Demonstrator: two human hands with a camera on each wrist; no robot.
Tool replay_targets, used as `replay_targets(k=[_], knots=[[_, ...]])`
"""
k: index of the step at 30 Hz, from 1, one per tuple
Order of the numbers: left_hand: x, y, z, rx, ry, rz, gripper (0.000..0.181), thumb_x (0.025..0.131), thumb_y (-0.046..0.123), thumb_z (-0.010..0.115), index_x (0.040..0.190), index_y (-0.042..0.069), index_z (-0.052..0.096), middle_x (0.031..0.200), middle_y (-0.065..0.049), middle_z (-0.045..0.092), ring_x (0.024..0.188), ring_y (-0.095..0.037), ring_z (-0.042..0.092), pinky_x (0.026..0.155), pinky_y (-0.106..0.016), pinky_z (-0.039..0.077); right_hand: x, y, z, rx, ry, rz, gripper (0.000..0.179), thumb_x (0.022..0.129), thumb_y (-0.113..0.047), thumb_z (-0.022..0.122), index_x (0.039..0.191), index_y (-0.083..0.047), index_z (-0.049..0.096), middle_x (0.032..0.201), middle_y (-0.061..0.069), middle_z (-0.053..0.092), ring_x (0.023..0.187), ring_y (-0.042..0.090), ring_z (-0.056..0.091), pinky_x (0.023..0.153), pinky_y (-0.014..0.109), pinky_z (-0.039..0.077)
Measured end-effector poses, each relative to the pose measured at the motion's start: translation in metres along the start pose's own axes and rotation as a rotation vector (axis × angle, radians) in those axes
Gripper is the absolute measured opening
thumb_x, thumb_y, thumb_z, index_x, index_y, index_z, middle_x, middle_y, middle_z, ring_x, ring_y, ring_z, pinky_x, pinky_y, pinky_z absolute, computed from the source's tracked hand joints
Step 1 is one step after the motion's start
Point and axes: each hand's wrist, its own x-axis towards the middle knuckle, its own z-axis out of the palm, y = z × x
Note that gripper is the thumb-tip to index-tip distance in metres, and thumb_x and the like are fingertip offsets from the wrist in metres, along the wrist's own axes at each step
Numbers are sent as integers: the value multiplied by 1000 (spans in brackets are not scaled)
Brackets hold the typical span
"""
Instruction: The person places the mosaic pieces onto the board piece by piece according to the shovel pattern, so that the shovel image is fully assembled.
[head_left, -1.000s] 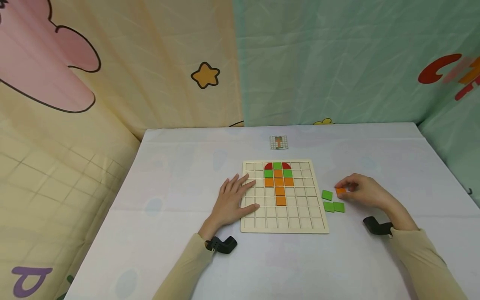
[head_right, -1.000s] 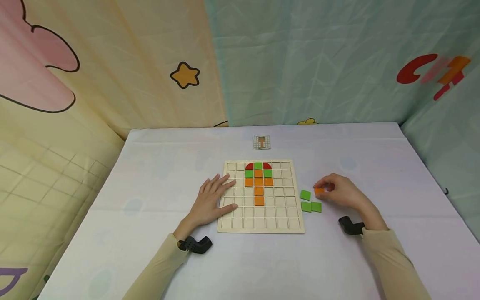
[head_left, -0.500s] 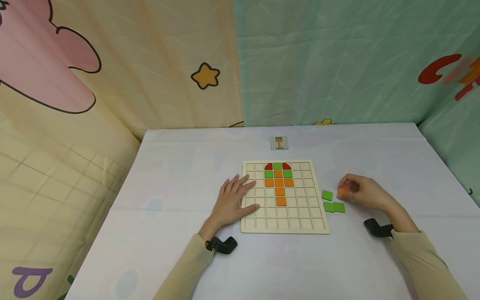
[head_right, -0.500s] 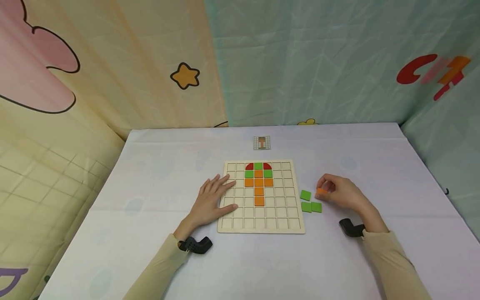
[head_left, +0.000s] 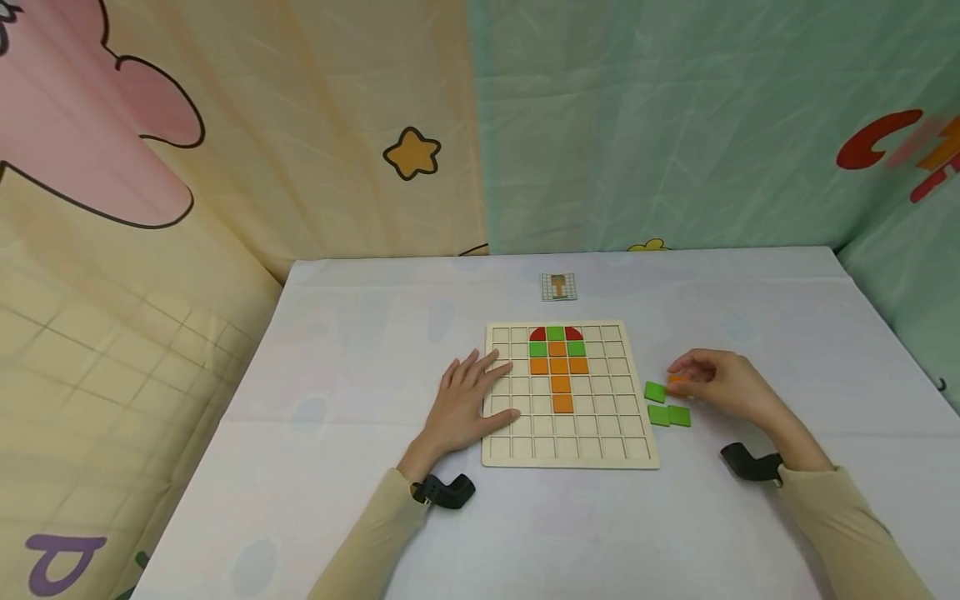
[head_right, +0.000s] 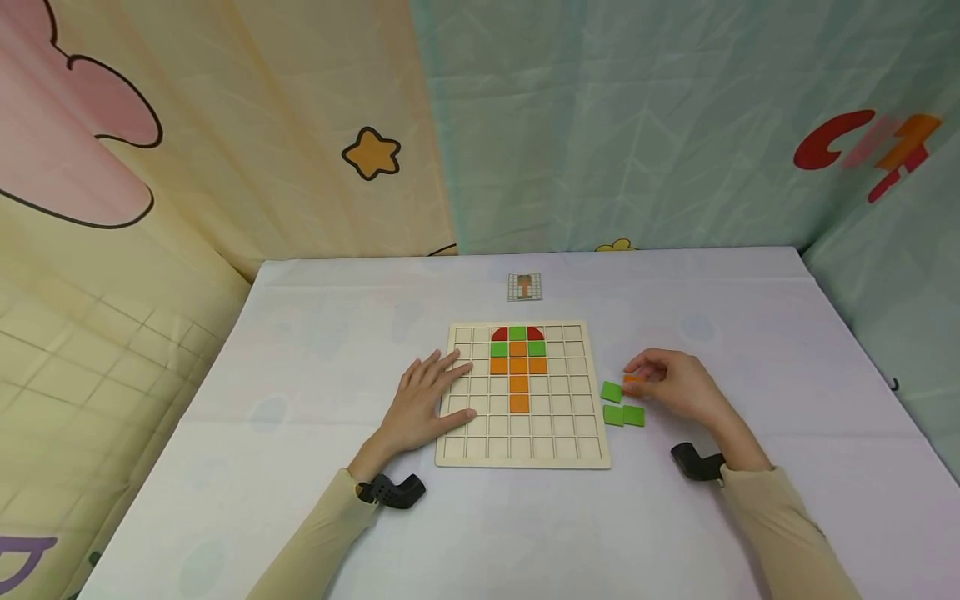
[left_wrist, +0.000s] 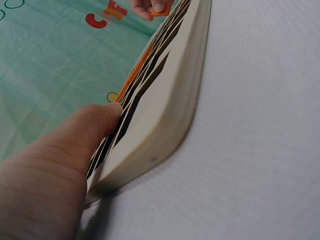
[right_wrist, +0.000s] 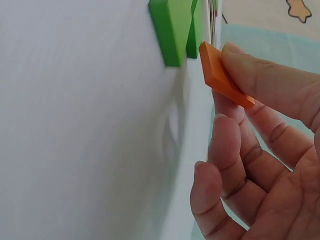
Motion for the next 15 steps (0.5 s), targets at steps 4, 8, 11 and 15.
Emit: replay_targets(k=[4, 8, 11, 15], knots=[[0, 0, 0, -1, 0, 1, 70, 87, 55, 56, 145, 20, 41, 154, -4, 26, 141, -29, 13, 112, -46, 4, 0, -11, 4, 15, -5, -7, 21, 81, -22, 77, 91, -6, 69, 73, 0, 62, 60, 14, 52, 53, 25, 42], [-1, 0, 0, 2, 6, 10, 70, 87, 56, 56, 145, 20, 41, 154, -4, 26, 141, -29, 14, 112, -47, 5, 1, -24, 8, 30, -20, -18, 20, 80, -25, 78, 87, -9, 67, 70, -1, 61, 57, 14, 51, 53, 26, 40], [-1, 0, 0, 3, 11, 16, 70, 87, 56, 55, 145, 20, 41, 154, -4, 26, 141, -29, 14, 112, -47, 5, 1, -33, 14, 34, -27, -31, 22, 79, -28, 79, 83, -11, 66, 67, -2, 58, 56, 14, 48, 52, 26, 37], [0, 0, 0, 5, 3, 11, 70, 87, 56, 55, 145, 21, 40, 154, -3, 25, 142, -28, 13, 112, -45, 3, 1, -45, 23, 45, -53, -57, 23, 76, -30, 81, 79, -14, 64, 65, -2, 52, 59, 14, 44, 51, 25, 34]])
